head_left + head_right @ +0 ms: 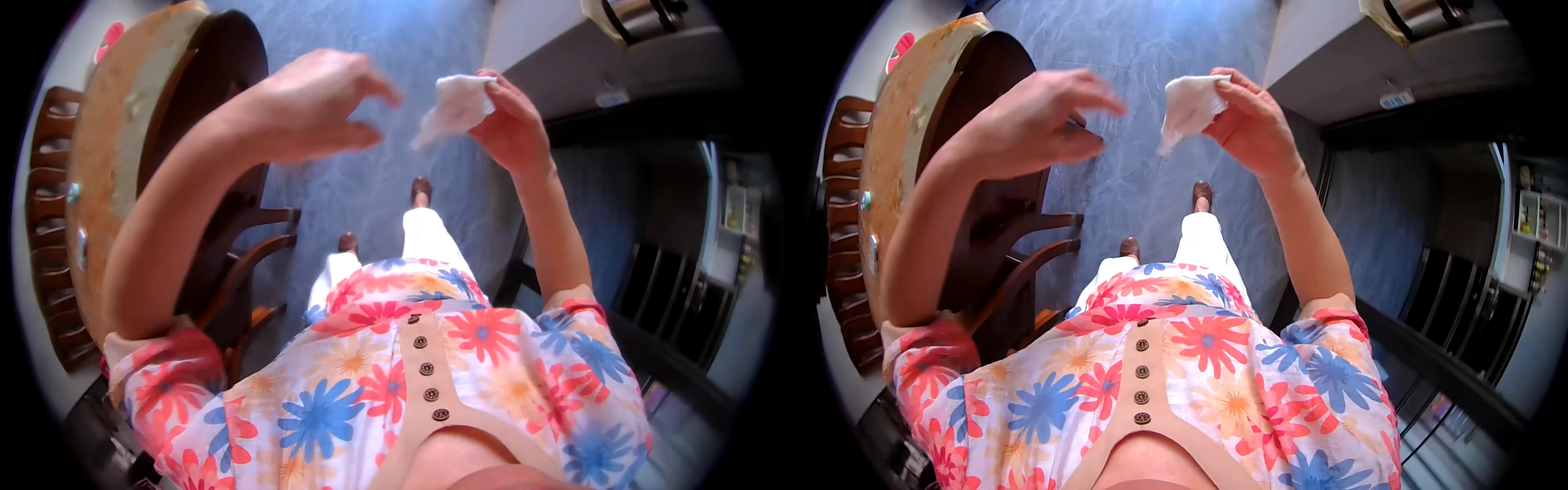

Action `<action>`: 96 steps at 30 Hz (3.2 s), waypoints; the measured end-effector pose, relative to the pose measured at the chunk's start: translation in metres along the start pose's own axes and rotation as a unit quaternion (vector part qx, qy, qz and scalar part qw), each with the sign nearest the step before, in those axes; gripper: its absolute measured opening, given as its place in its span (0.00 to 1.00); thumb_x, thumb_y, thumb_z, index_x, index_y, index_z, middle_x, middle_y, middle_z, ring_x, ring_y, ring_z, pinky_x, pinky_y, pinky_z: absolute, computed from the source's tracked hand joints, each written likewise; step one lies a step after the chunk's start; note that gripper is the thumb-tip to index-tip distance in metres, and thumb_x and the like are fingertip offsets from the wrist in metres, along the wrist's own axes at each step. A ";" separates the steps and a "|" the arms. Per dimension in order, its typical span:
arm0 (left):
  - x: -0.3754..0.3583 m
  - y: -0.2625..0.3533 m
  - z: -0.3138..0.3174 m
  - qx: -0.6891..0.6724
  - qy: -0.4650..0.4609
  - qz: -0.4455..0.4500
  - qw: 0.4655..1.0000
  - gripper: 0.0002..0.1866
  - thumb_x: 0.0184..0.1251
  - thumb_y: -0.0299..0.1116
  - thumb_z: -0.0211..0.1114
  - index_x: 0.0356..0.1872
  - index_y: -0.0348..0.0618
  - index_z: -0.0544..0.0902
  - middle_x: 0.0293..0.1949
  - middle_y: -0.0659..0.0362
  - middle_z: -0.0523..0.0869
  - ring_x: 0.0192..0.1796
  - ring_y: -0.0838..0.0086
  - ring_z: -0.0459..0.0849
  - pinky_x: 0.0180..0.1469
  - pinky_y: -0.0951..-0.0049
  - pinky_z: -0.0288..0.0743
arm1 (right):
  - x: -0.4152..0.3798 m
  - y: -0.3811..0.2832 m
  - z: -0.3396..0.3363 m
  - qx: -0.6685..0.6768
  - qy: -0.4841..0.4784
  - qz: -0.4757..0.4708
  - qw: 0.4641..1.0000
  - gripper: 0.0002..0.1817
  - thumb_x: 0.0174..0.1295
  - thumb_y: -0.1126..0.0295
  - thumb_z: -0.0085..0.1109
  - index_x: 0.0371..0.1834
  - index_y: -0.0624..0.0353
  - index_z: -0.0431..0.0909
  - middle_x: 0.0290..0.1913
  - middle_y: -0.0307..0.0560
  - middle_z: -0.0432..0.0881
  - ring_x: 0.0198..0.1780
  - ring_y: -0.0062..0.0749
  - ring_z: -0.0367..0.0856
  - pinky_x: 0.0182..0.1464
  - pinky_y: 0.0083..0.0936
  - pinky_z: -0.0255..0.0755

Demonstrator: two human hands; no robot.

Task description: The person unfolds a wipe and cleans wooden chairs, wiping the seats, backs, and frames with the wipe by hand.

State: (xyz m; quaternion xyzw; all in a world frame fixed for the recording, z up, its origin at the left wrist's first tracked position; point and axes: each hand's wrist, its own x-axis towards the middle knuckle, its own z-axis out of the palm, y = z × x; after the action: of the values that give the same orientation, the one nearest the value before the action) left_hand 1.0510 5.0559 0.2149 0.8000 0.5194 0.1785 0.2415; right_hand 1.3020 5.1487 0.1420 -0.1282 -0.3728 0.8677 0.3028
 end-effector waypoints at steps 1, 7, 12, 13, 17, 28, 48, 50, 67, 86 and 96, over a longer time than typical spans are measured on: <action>0.005 0.002 0.005 -0.034 0.043 -0.032 0.998 0.20 0.46 0.27 0.68 0.45 0.45 0.81 0.47 0.57 0.79 0.46 0.67 0.78 0.47 0.67 0.73 | 0.005 0.001 0.003 0.010 -0.023 0.020 0.999 0.10 0.66 0.69 0.47 0.48 0.57 0.71 0.44 0.45 0.78 0.48 0.29 0.78 0.47 0.35 0.76; -0.004 -0.040 0.079 -0.407 -0.030 -0.067 0.910 0.19 0.53 0.31 0.67 0.46 0.38 0.79 0.41 0.58 0.82 0.41 0.74 0.80 0.47 0.74 0.73 | 0.027 0.027 0.015 0.024 -0.026 0.120 0.992 0.12 0.66 0.66 0.46 0.51 0.55 0.68 0.44 0.43 0.77 0.44 0.27 0.79 0.42 0.32 0.77; -0.077 -0.047 0.100 -0.628 0.148 -0.127 0.753 0.15 0.57 0.37 0.66 0.40 0.38 0.81 0.31 0.63 0.83 0.33 0.82 0.80 0.33 0.81 0.75 | 0.030 0.081 0.021 0.012 0.092 0.178 0.980 0.18 0.65 0.62 0.48 0.56 0.55 0.65 0.45 0.45 0.77 0.39 0.27 0.80 0.33 0.27 0.78; -0.101 -0.050 0.103 -0.655 0.159 -0.123 0.729 0.15 0.57 0.36 0.66 0.42 0.38 0.81 0.32 0.63 0.83 0.33 0.82 0.80 0.34 0.80 0.75 | 0.028 0.097 0.039 0.024 0.056 0.206 0.977 0.20 0.65 0.61 0.49 0.58 0.55 0.64 0.45 0.45 0.77 0.39 0.27 0.80 0.32 0.27 0.78; -0.085 -0.061 0.094 -0.721 0.169 -0.130 0.659 0.22 0.54 0.32 0.68 0.51 0.40 0.76 0.40 0.60 0.82 0.39 0.79 0.81 0.42 0.76 0.77 | 0.061 0.076 0.040 0.009 -0.025 0.265 0.964 0.27 0.63 0.65 0.53 0.63 0.56 0.58 0.45 0.47 0.77 0.36 0.27 0.79 0.30 0.25 0.77; -0.146 -0.114 0.084 -0.806 0.275 -0.117 0.511 0.27 0.57 0.25 0.63 0.60 0.45 0.68 0.39 0.59 0.83 0.42 0.79 0.80 0.45 0.76 0.74 | 0.143 0.092 0.088 -0.109 0.070 0.189 0.973 0.25 0.61 0.71 0.54 0.62 0.51 0.63 0.43 0.46 0.79 0.41 0.30 0.79 0.45 0.35 0.77; -0.197 -0.115 0.029 -0.040 0.545 -0.465 0.696 0.07 0.54 0.23 0.64 0.34 0.37 0.81 0.36 0.55 0.80 0.34 0.68 0.80 0.38 0.72 0.74 | 0.327 0.193 0.140 -0.542 -0.434 0.293 0.657 0.10 0.54 0.64 0.62 0.32 0.59 0.82 0.48 0.45 0.77 0.44 0.30 0.75 0.45 0.25 0.70; -0.183 -0.061 0.006 0.014 0.559 -0.446 0.699 0.11 0.51 0.22 0.64 0.37 0.37 0.80 0.38 0.53 0.80 0.36 0.66 0.80 0.40 0.72 0.75 | 0.338 0.175 0.134 -0.480 -0.401 0.351 0.697 0.11 0.55 0.63 0.60 0.32 0.61 0.81 0.40 0.46 0.79 0.41 0.26 0.76 0.44 0.23 0.70; -0.272 -0.031 0.012 0.280 0.481 -0.693 0.458 0.10 0.64 0.31 0.55 0.26 0.42 0.81 0.27 0.63 0.83 0.33 0.71 0.79 0.44 0.73 0.66 | 0.323 0.223 0.216 -0.278 -0.488 0.425 0.710 0.12 0.62 0.65 0.54 0.42 0.63 0.75 0.36 0.40 0.79 0.39 0.19 0.75 0.43 0.17 0.70; -0.157 0.115 0.073 0.122 0.495 -0.796 0.326 0.22 0.69 0.41 0.38 0.25 0.42 0.77 0.30 0.57 0.81 0.40 0.65 0.77 0.54 0.61 0.60 | 0.252 0.392 0.071 -0.456 -0.794 0.218 0.338 0.21 0.67 0.58 0.40 0.58 0.57 0.66 0.59 0.48 0.69 0.61 0.43 0.65 0.61 0.32 0.61; -0.117 0.156 0.112 0.114 0.459 -0.844 0.253 0.20 0.68 0.39 0.39 0.30 0.40 0.78 0.35 0.54 0.81 0.42 0.62 0.77 0.55 0.58 0.60 | 0.255 0.530 0.007 -0.561 -0.771 0.192 0.232 0.18 0.62 0.53 0.38 0.43 0.48 0.76 0.48 0.50 0.76 0.50 0.45 0.73 0.51 0.36 0.68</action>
State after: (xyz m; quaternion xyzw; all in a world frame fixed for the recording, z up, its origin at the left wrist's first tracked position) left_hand 1.1810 4.8724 0.2088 -0.2905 0.9377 0.1497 -0.1182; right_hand 0.8715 5.0180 -0.2362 0.3975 -0.7824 0.1490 -0.4556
